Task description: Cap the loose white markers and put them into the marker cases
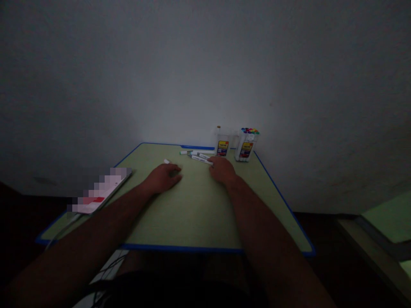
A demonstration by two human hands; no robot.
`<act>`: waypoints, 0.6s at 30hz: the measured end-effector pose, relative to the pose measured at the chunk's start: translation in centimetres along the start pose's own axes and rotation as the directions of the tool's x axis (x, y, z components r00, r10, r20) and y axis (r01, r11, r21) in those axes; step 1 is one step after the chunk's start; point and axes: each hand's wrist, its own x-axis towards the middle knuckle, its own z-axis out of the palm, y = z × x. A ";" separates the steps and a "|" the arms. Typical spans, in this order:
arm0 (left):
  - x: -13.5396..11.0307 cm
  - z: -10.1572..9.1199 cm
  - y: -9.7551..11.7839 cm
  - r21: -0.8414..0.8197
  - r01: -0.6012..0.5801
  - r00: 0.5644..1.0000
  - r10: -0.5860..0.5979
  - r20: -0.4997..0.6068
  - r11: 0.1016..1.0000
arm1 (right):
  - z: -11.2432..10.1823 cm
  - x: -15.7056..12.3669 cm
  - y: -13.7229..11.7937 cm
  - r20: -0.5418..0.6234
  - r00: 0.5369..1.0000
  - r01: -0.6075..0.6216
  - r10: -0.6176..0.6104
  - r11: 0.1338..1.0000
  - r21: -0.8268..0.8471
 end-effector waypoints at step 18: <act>-0.1 -0.9 1.0 -0.018 0.058 0.998 -0.058 0.001 0.998 | 0.1 0.0 -0.1 0.003 1.000 0.021 -0.021 1.000 0.007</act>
